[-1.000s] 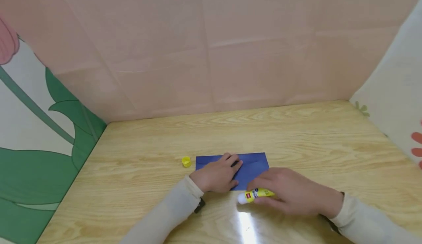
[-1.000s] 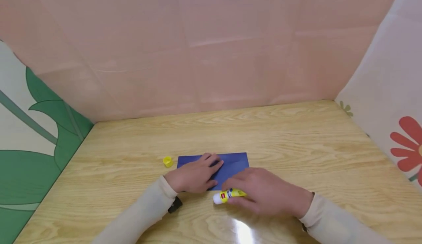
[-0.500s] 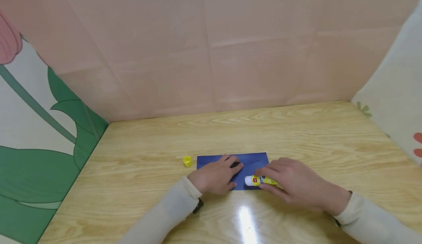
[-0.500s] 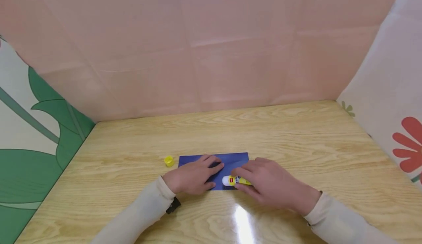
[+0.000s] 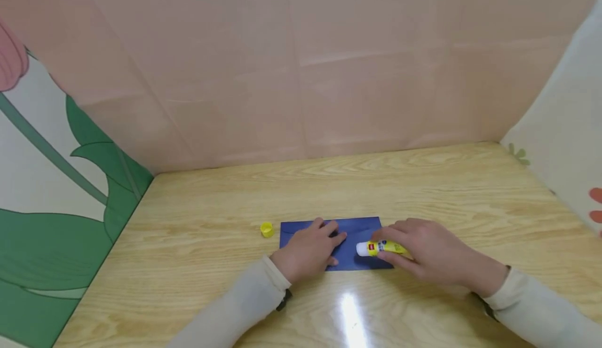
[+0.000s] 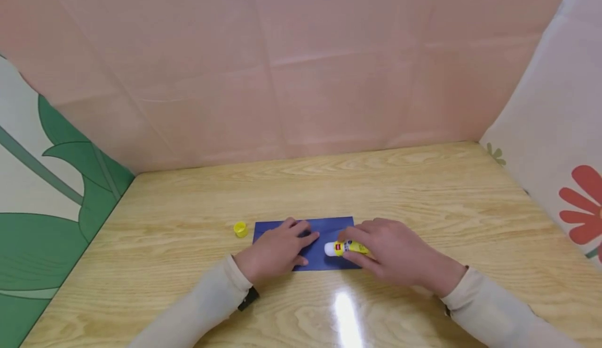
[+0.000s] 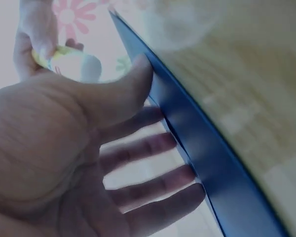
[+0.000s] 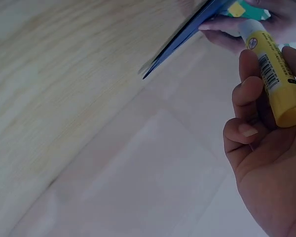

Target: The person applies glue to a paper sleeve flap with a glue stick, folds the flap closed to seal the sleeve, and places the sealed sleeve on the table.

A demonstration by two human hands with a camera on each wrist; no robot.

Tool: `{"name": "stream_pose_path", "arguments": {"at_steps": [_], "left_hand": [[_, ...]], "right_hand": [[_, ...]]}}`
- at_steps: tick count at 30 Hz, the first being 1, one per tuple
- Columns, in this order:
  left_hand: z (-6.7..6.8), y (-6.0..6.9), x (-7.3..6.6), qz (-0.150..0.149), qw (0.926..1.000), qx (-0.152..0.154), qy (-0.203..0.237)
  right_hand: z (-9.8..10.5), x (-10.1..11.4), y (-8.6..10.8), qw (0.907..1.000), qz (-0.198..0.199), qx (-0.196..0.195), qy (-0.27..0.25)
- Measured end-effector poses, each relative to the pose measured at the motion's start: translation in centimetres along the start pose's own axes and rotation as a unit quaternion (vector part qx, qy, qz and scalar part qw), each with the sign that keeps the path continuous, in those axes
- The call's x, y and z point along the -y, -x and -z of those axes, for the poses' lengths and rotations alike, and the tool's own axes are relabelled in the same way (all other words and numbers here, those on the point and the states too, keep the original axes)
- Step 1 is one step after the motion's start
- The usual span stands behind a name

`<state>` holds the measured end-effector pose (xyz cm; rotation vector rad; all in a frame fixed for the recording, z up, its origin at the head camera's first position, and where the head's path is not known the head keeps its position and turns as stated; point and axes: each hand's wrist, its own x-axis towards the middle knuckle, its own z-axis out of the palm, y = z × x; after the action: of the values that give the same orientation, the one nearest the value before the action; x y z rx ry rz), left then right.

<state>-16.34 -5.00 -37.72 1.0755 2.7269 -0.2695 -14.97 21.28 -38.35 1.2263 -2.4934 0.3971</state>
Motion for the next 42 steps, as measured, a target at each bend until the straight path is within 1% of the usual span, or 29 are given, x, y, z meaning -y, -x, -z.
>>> {"name": "stream_pose_path", "arguments": {"at_steps": [2,5,10,13,15,20,24,28,30,33,36,39,42], "left_hand": [[0.0,0.0,-0.2,0.013,0.9997,-0.011,0.018],[0.2,0.1,-0.4,0.029,0.9988,-0.015,0.035],[0.2,0.6,-0.1,0.052,0.9977,0.002,0.043],[0.1,0.8,0.1,0.061,0.9965,0.012,0.055],[0.1,0.9,0.3,0.058,0.9963,0.013,0.062],[0.1,1.1,0.7,0.05,0.9963,0.004,0.07],[0.1,1.3,0.8,0.042,0.9979,0.013,0.049],[0.0,1.5,1.0,0.04,0.9985,0.02,0.033],[0.0,1.5,1.1,0.042,0.9981,0.021,0.042],[0.2,1.6,1.4,0.038,0.9968,0.023,0.067],[0.2,1.9,1.8,0.034,0.9956,0.018,0.086],[0.0,2.2,2.1,0.028,0.9972,0.01,0.068],[-0.2,2.5,2.3,0.041,0.998,0.008,0.049]], "right_hand": [[0.0,0.0,0.1,1.0,-0.007,0.004,0.0],[0.0,-0.1,0.1,0.9999,-0.013,0.01,-0.002],[0.0,-0.2,-0.1,0.9995,-0.017,0.025,-0.007],[0.1,-0.2,-0.1,0.9992,-0.02,0.034,-0.006],[0.2,-0.2,-0.1,0.9991,-0.021,0.037,-0.004],[0.3,-0.1,-0.1,0.9987,-0.026,0.044,0.0],[0.3,0.0,0.0,0.9989,-0.022,0.041,0.002],[0.3,0.0,0.2,0.999,-0.02,0.04,0.001],[0.3,0.0,0.2,0.999,-0.019,0.041,0.0],[0.3,0.0,0.2,0.9989,-0.02,0.043,-0.001],[0.3,0.0,0.1,0.9987,-0.02,0.047,-0.005],[0.3,0.0,0.1,0.9987,-0.018,0.047,-0.008],[0.3,0.0,0.1,0.9992,-0.011,0.038,-0.005]]}}
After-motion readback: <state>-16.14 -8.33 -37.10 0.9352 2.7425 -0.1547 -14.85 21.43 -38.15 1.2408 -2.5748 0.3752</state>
